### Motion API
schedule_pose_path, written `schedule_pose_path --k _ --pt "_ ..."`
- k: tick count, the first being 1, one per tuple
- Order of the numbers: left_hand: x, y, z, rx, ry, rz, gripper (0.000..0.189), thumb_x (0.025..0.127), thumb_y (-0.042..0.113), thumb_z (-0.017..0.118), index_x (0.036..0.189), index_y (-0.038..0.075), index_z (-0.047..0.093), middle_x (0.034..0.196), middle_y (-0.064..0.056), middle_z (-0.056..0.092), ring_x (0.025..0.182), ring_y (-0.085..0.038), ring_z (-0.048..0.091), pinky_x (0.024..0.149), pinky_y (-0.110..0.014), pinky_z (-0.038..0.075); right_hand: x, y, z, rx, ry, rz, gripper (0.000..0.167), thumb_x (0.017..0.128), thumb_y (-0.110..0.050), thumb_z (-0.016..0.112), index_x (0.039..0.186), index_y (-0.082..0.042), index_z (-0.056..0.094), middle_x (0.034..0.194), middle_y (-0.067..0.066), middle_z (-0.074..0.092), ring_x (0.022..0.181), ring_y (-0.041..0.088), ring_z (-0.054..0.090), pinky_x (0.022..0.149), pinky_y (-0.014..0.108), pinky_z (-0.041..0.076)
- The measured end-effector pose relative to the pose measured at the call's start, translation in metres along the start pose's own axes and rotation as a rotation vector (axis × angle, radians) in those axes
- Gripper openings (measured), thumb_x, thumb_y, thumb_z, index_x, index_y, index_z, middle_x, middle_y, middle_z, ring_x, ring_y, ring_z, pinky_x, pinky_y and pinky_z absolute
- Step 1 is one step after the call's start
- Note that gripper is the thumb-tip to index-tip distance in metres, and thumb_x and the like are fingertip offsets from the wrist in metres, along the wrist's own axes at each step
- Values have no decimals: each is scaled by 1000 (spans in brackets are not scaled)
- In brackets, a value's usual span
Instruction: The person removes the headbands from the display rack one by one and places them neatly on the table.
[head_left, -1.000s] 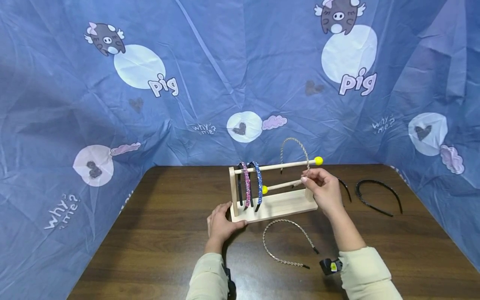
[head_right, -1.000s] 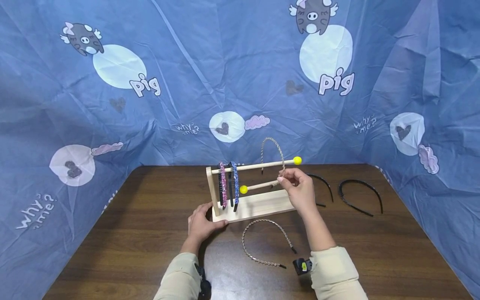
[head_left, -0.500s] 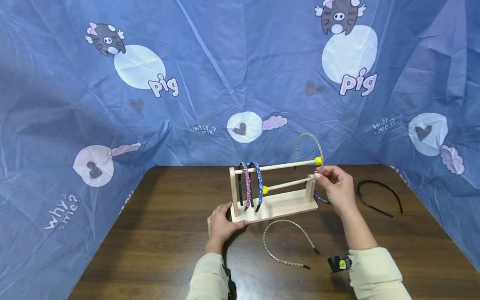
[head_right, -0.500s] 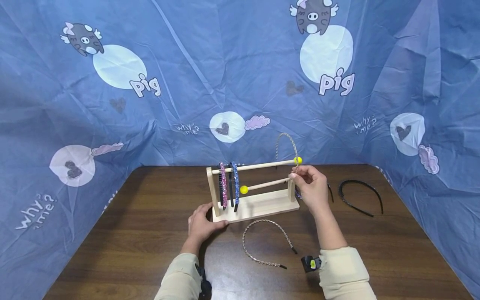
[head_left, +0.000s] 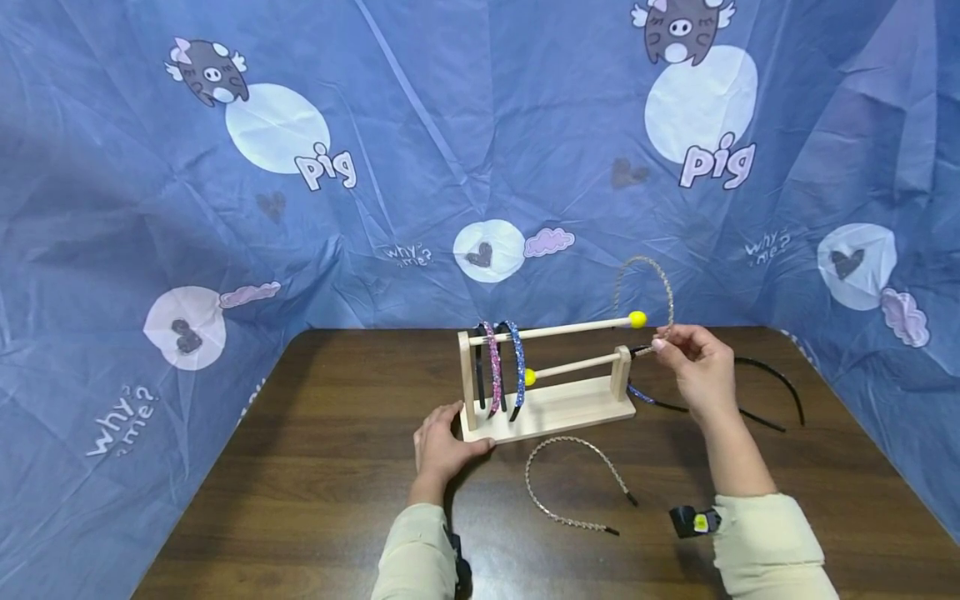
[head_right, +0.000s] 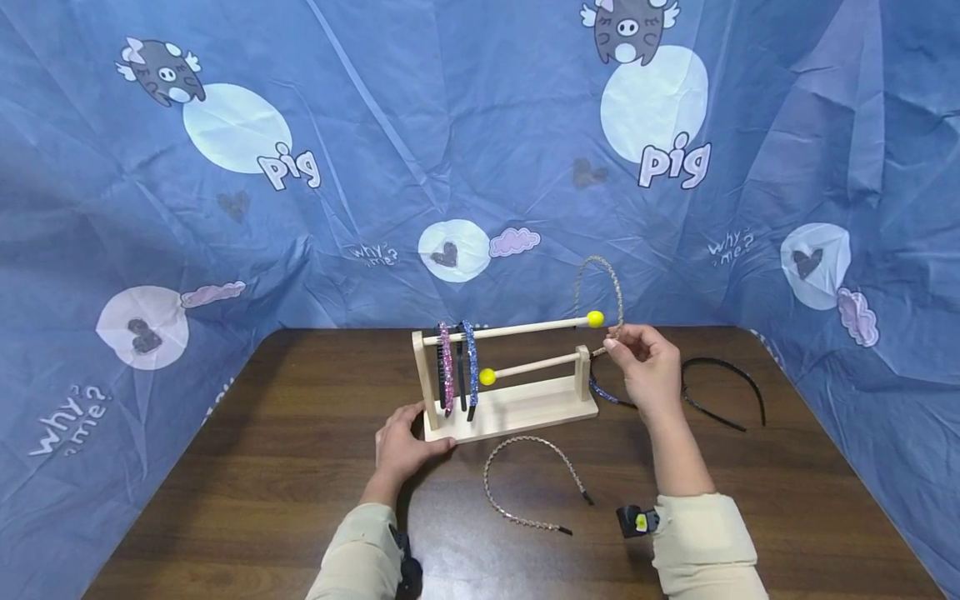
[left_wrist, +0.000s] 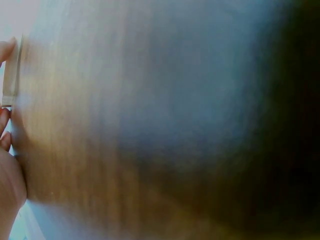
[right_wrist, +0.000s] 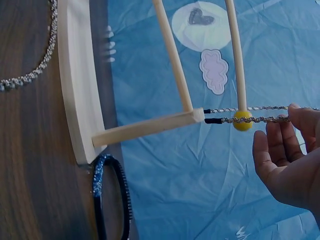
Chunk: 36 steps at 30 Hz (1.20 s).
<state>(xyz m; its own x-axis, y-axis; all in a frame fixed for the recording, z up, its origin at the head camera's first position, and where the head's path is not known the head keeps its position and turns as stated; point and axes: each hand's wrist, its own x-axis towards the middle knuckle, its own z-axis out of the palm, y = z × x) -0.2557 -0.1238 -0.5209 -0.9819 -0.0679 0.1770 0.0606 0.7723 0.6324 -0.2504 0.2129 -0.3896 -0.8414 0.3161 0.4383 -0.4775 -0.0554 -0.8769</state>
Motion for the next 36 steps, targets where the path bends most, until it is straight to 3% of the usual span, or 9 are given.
schedule_pose_path --k 13,21,27,28,31,36 --pt "-1 1 -2 -7 2 6 88 55 49 82 128 9 56 127 -12 54 120 -28 43 100 -47 26 -3 2 -13 -3 58 9 13 77 21 60 77 8 59 80 2 67 69 9 61 59 16 49" --pt "-1 1 -2 -14 -4 0 89 55 49 81 129 8 55 128 -12 53 121 -29 43 100 -47 25 -12 6 -19 -70 86 73 9 78 17 63 83 10 59 84 2 67 75 11 62 63 16 50" --pt "-2 1 -1 -25 -4 9 89 54 49 82 128 8 55 127 -12 54 121 -29 43 99 -47 26 5 133 -90 -62 19 -43 25 77 -1 74 98 6 63 103 21 64 86 22 63 69 25 53" --pt "-2 1 -1 -28 -5 12 89 54 49 82 128 8 56 127 -12 54 121 -29 43 99 -47 26 4 137 -96 -13 -6 -50 22 77 0 74 97 5 64 103 21 64 86 22 64 69 25 53" --pt "-3 1 -1 -29 -7 12 89 54 49 82 128 8 55 127 -12 54 121 -29 43 99 -47 26 -7 118 -91 10 -8 -40 20 76 3 73 94 7 64 100 20 65 84 21 65 69 24 53" --pt "-1 0 -1 -31 -1 8 89 54 49 82 128 8 55 128 -12 53 122 -30 42 100 -47 25 -35 36 -54 -98 -14 -69 10 77 4 71 85 4 65 88 2 69 77 8 64 64 14 49"
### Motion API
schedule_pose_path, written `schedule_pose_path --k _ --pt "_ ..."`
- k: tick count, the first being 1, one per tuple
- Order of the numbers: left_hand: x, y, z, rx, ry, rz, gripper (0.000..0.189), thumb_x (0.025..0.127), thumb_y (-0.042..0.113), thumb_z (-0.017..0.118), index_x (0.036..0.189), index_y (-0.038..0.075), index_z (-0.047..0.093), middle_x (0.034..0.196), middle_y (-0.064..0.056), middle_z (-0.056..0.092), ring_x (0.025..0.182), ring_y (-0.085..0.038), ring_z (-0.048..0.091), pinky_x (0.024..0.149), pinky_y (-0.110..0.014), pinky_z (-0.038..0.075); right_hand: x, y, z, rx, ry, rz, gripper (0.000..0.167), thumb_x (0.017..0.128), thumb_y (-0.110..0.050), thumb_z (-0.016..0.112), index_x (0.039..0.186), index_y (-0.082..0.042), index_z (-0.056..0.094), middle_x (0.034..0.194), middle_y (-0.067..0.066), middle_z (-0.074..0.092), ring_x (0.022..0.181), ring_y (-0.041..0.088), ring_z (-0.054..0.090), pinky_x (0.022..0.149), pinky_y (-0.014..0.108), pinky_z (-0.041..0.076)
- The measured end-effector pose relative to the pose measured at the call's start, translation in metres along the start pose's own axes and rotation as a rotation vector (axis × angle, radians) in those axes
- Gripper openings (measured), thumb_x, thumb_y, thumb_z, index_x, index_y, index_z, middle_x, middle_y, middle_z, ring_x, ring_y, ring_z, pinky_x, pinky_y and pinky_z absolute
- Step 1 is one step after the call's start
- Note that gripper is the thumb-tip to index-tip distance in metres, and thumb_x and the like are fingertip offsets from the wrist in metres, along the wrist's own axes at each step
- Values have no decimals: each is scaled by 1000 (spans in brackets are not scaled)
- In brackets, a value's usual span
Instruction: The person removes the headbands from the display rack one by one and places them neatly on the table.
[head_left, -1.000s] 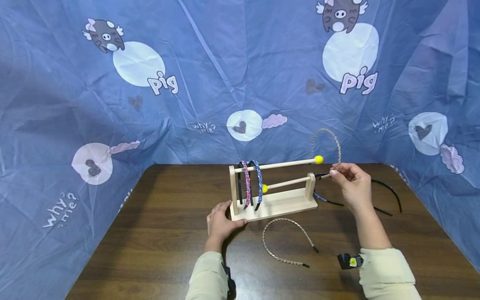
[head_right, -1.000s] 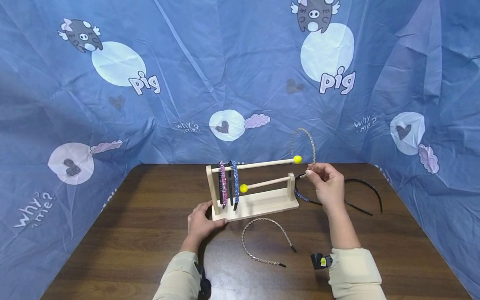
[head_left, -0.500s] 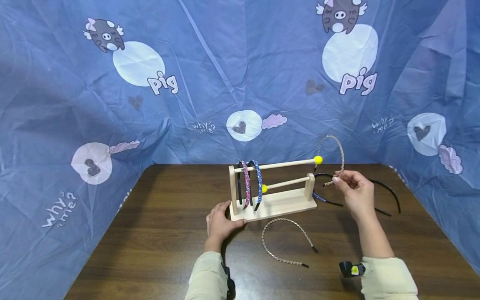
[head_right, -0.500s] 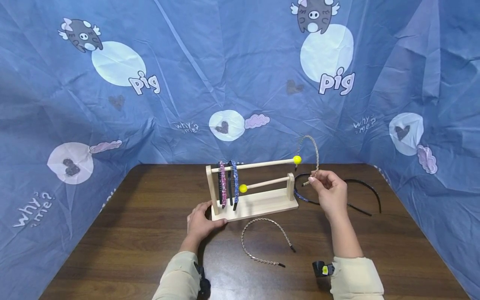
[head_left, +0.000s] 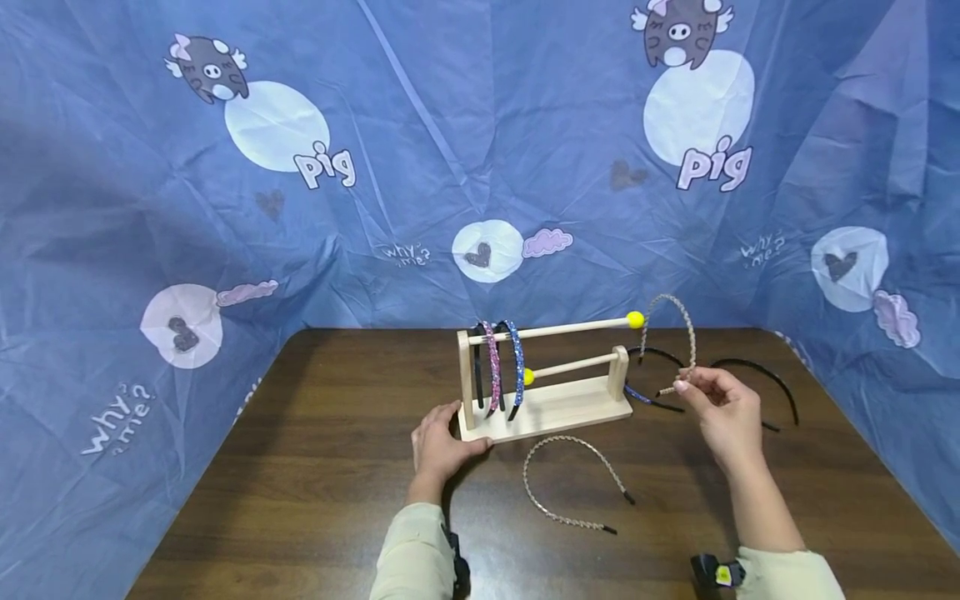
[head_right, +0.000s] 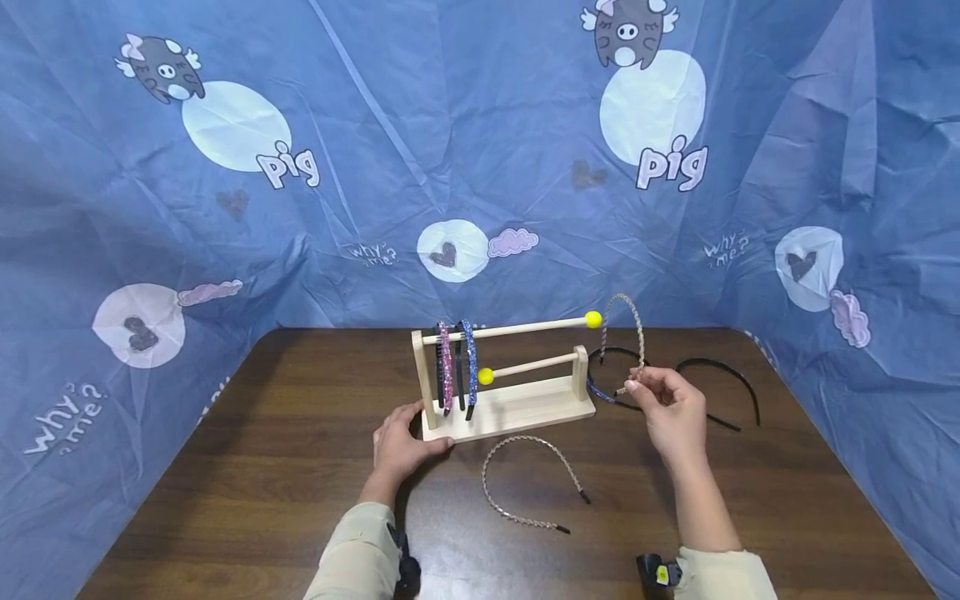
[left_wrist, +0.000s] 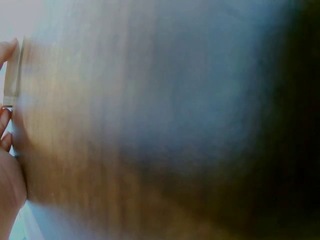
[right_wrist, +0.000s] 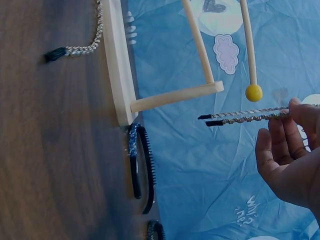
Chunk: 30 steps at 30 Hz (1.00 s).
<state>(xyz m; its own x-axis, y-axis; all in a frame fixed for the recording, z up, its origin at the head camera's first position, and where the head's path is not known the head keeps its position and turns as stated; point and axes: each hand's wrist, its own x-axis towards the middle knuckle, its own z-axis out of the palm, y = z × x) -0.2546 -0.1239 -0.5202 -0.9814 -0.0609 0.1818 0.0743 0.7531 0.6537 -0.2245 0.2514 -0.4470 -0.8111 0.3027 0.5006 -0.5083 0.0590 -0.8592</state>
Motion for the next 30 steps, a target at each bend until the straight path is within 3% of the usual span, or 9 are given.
schedule_pose_path --k 2,4,7,11,16,22,25,29,30 --pt "0 0 0 3 0 0 89 55 49 82 129 8 55 128 -12 53 122 -29 42 100 -47 25 -8 -28 8 -82 -4 3 7 78 5 70 83 3 66 85 -4 69 75 4 63 64 12 48" --pt "1 0 0 7 -2 -1 88 55 49 82 129 8 55 128 -12 53 122 -29 41 100 -47 25 -13 -36 9 -98 -10 0 7 78 8 69 82 3 66 84 -5 69 74 3 63 64 12 48" --pt "1 0 0 9 -7 -6 88 55 49 82 129 8 55 129 -12 53 123 -29 41 101 -47 24 -16 -17 -3 -28 -33 -36 10 76 8 71 83 2 67 85 0 70 75 6 64 63 12 47" --pt "1 0 0 9 -5 -7 88 55 49 82 129 8 55 128 -12 53 122 -29 41 100 -47 25 -15 31 -30 73 -55 -54 17 73 9 73 89 5 68 92 11 69 77 13 65 63 14 48" --pt "1 -1 1 15 0 -1 88 55 49 82 129 8 55 128 -12 53 122 -29 42 100 -47 26 -17 56 -49 -48 -61 -64 19 74 8 73 92 6 67 96 11 69 78 13 64 63 16 48" --pt "1 -2 2 14 5 0 89 54 49 82 128 9 55 127 -11 54 121 -29 42 100 -46 26 -29 14 -37 -34 -100 -54 15 75 4 73 87 7 65 91 9 70 76 11 64 62 16 49" --pt "1 -2 2 15 7 2 88 54 49 82 128 8 55 127 -12 54 120 -29 43 100 -47 26 -33 0 -33 50 -150 -50 13 75 8 70 87 6 65 92 7 70 78 10 64 62 15 48" --pt "1 0 1 10 -3 -6 89 55 49 82 129 9 55 127 -11 53 120 -29 43 100 -47 25 -37 -12 -30 -17 -198 10 12 76 12 68 87 8 63 93 6 70 77 8 64 61 16 49" --pt "1 0 2 10 -6 -8 89 55 49 82 130 9 54 127 -11 53 120 -29 43 100 -47 25 -39 -18 -27 -91 -205 38 10 77 10 68 85 9 62 92 3 70 76 7 64 60 16 49"
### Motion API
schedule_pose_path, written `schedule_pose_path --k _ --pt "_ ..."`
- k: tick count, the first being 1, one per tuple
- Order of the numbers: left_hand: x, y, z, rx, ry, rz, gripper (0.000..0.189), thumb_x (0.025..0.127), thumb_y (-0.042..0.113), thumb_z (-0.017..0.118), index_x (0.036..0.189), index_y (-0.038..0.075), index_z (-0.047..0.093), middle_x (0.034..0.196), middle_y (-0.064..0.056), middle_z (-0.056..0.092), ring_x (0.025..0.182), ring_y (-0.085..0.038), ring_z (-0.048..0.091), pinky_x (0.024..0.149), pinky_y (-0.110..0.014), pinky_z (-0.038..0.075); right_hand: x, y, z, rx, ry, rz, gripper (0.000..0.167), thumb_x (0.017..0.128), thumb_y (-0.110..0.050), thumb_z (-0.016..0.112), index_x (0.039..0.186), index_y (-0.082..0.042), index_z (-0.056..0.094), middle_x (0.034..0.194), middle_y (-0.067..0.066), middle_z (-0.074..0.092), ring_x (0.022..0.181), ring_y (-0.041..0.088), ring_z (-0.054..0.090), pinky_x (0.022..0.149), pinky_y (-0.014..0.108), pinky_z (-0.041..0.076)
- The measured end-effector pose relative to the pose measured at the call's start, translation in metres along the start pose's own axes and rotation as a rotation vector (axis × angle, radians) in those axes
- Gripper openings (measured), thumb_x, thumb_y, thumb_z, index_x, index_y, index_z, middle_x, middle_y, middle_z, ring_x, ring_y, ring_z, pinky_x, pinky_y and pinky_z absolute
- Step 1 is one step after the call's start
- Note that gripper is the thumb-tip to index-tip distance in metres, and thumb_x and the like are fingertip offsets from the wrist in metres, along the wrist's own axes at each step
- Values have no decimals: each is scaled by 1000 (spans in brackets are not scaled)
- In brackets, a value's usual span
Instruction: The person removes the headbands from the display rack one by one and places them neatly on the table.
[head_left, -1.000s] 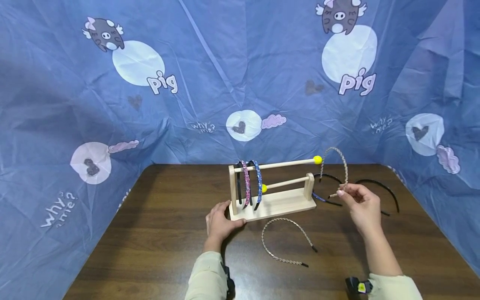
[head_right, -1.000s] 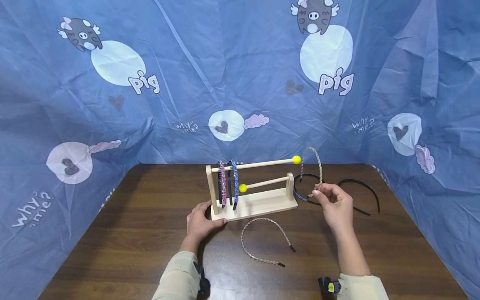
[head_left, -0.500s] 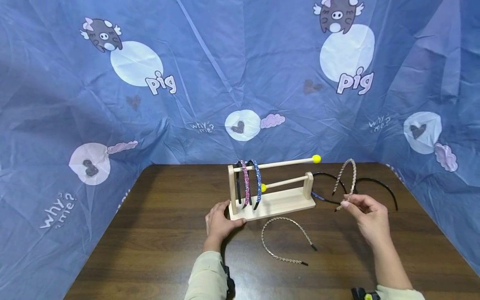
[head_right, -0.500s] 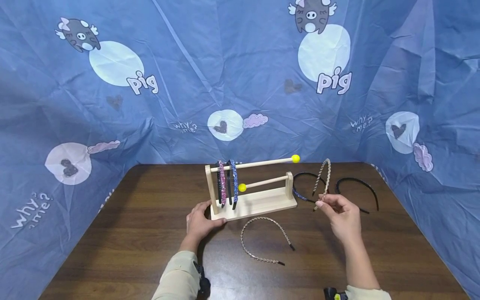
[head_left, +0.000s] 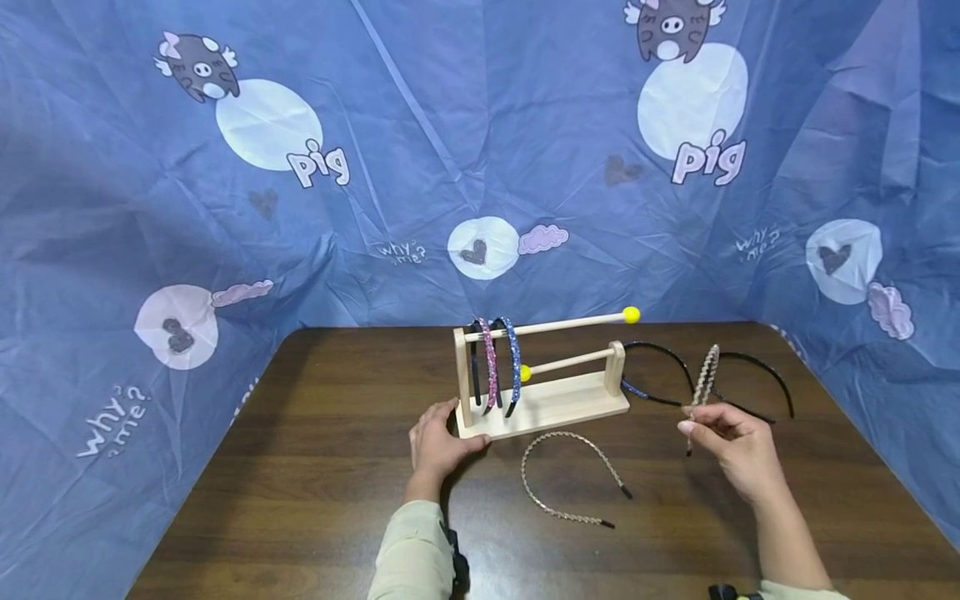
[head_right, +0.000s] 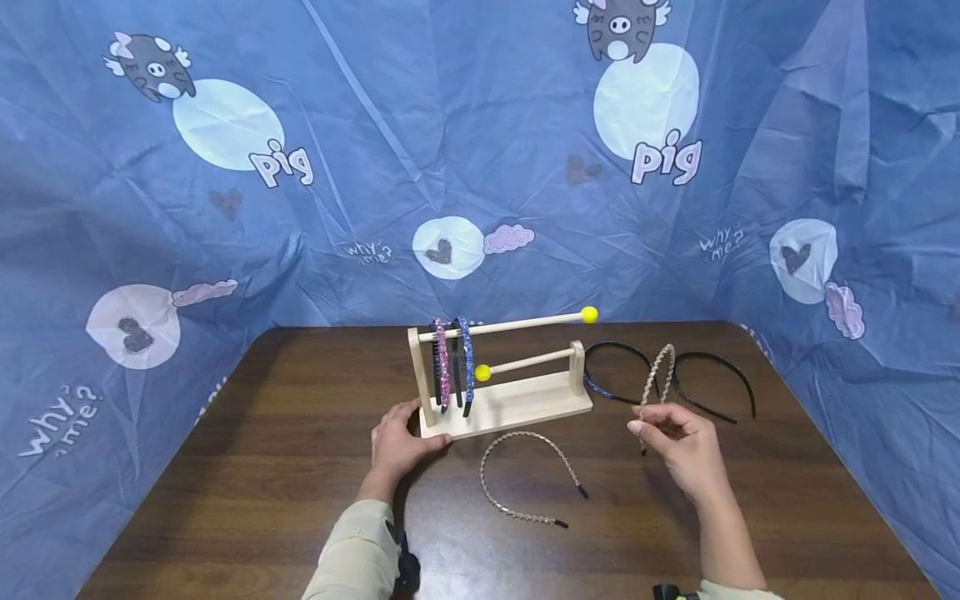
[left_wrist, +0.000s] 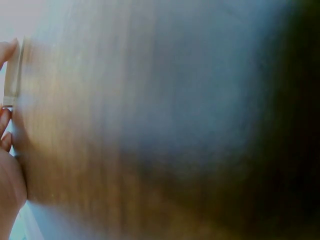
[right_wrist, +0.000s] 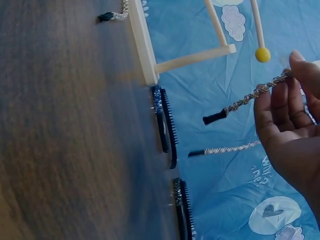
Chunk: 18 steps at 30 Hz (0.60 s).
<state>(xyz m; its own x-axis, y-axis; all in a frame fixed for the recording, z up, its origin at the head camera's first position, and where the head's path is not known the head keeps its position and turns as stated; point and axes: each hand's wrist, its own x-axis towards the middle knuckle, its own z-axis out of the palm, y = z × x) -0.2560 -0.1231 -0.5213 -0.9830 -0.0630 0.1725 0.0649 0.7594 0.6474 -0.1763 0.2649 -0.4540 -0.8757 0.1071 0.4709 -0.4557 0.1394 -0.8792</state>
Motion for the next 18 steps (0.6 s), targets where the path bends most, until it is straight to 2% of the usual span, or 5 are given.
schedule_pose_path --k 4,7,12,18 --pt "0 0 0 4 -14 -14 91 54 50 82 131 10 54 129 -11 52 121 -28 42 101 -45 24 -2 -3 3 -164 -53 98 9 78 4 71 85 2 66 91 -5 69 74 5 61 59 18 48" --pt "0 1 0 5 -16 -17 91 54 50 82 131 10 54 129 -12 52 122 -28 42 101 -45 24 -3 -1 4 -229 -101 145 9 78 -1 72 86 -3 68 90 -6 69 72 5 59 56 21 47" --pt "0 2 -1 3 -10 -12 89 55 49 82 130 9 54 128 -12 52 121 -29 42 100 -46 25 -3 5 4 -259 -187 181 8 79 -5 73 86 -3 69 92 3 69 71 7 59 54 23 47" --pt "0 1 -1 1 -4 -9 89 55 49 82 130 9 54 128 -12 53 121 -29 42 101 -46 24 -5 11 5 -294 -281 209 18 79 -7 73 91 5 68 89 13 68 68 7 56 54 24 47"
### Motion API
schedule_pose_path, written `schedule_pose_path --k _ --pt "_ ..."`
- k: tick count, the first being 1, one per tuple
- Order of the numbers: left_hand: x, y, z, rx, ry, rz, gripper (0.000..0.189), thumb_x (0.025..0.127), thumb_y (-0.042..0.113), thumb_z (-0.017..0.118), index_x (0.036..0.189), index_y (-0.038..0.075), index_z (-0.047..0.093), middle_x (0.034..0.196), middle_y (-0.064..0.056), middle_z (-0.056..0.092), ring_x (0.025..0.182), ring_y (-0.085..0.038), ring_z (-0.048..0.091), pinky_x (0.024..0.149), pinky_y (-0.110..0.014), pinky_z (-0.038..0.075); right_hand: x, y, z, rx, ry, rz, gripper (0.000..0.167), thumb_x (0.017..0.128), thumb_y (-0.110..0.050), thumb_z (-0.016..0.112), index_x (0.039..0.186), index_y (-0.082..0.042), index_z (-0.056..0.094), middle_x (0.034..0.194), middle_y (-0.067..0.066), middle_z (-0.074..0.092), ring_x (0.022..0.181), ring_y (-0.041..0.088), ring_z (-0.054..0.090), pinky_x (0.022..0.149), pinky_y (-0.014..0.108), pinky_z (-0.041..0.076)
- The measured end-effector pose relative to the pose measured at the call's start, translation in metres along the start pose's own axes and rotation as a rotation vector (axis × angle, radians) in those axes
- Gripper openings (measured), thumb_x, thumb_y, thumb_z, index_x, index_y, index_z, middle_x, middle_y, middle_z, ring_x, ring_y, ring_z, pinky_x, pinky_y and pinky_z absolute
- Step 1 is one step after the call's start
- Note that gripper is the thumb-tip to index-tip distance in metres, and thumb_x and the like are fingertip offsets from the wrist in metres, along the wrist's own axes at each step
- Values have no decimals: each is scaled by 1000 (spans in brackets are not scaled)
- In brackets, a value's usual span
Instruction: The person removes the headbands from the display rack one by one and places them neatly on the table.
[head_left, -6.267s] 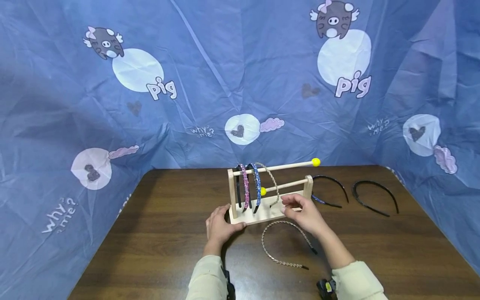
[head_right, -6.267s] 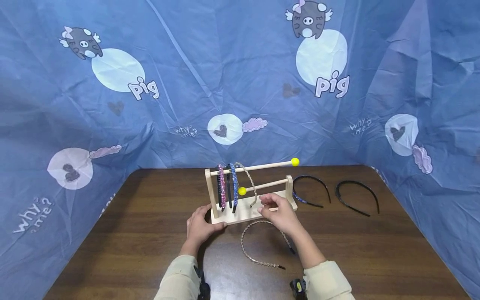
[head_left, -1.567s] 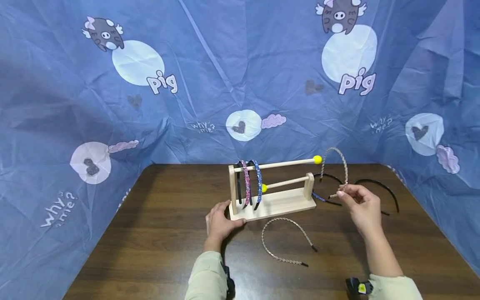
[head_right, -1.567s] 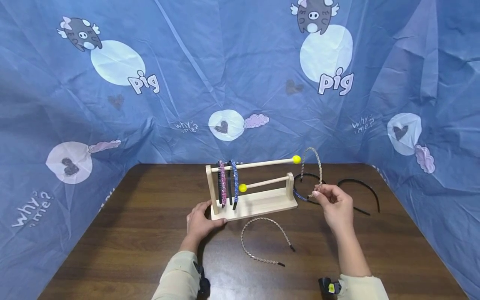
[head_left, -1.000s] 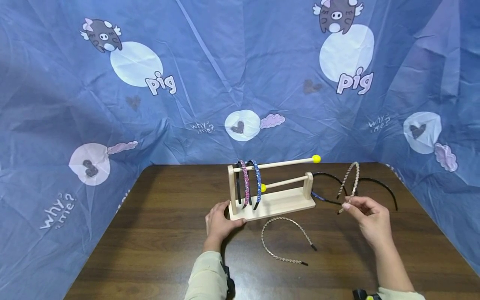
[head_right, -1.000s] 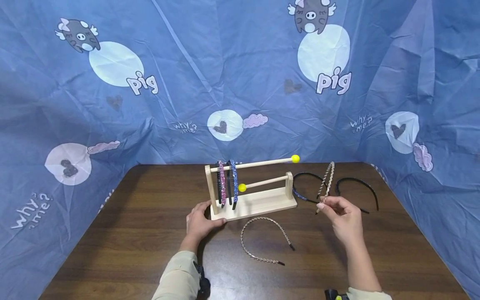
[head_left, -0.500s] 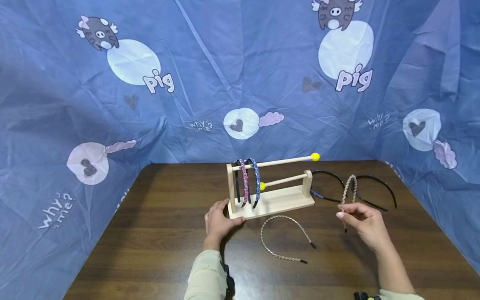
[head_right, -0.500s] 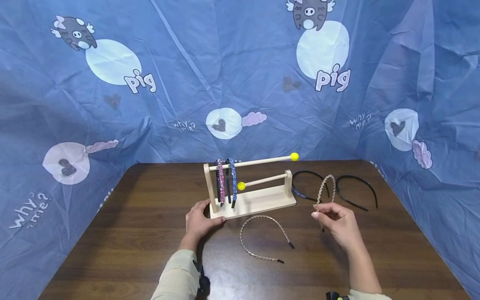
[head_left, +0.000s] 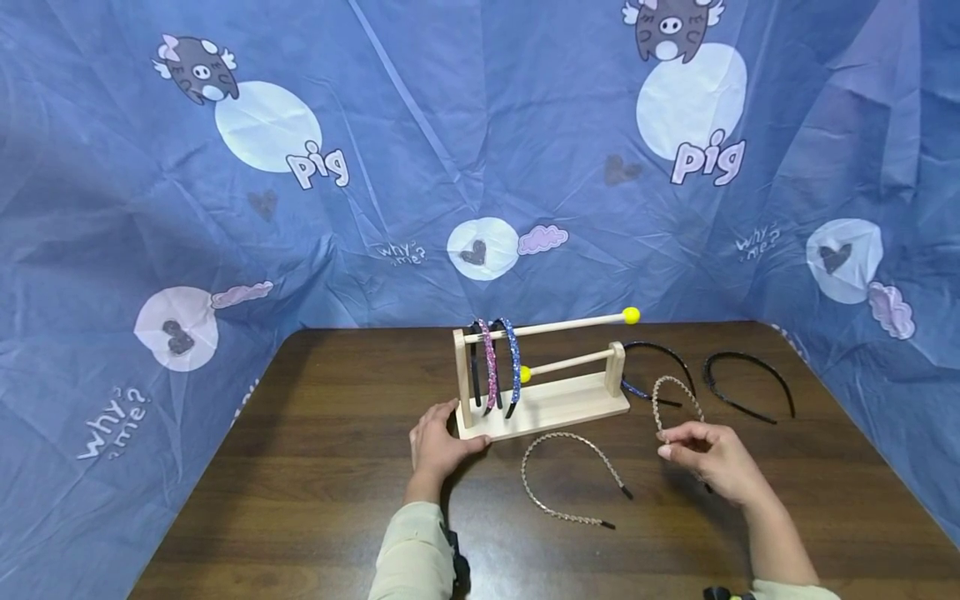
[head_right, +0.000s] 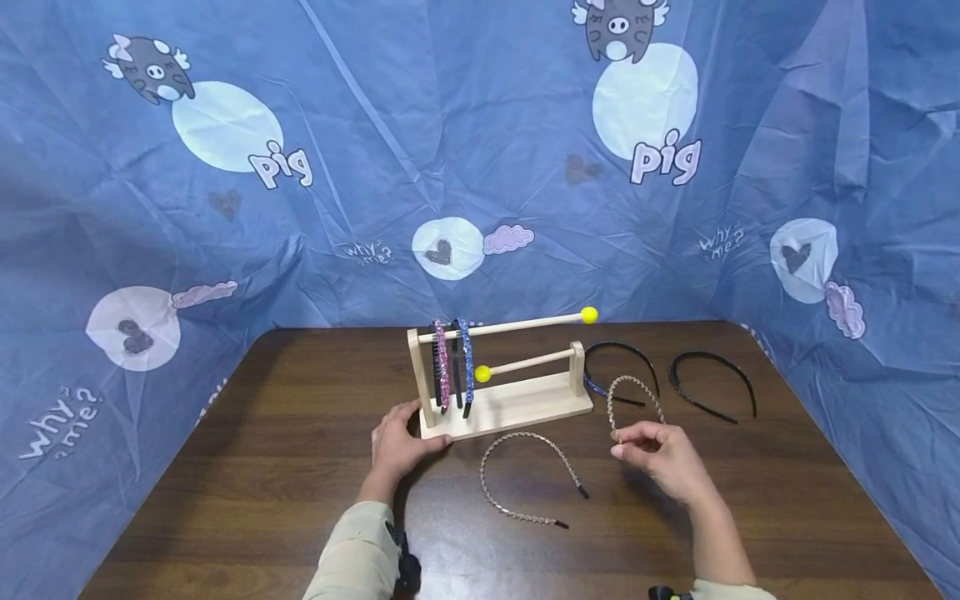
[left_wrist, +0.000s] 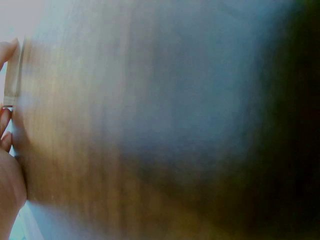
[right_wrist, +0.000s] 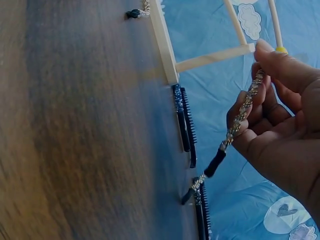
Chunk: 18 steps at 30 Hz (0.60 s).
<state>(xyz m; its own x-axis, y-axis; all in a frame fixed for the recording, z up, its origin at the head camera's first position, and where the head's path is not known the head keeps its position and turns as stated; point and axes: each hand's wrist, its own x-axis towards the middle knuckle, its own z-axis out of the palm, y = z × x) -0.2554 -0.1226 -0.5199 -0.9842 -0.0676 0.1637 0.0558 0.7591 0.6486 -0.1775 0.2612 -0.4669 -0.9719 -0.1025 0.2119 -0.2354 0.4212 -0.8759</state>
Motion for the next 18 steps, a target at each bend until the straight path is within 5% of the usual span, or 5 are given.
schedule_pose_path --k 9,18 --pt "-1 -1 0 0 -4 -3 89 55 49 82 130 9 54 128 -12 53 121 -29 42 100 -47 25 1 2 3 -18 -145 71 20 76 -7 75 90 5 67 79 6 64 66 7 52 55 23 45" --pt "0 0 -1 10 -2 -2 89 56 49 82 130 9 54 128 -12 52 122 -29 42 100 -46 25 5 6 9 -61 -252 49 18 77 -9 73 89 4 68 77 3 63 68 8 53 59 24 45"
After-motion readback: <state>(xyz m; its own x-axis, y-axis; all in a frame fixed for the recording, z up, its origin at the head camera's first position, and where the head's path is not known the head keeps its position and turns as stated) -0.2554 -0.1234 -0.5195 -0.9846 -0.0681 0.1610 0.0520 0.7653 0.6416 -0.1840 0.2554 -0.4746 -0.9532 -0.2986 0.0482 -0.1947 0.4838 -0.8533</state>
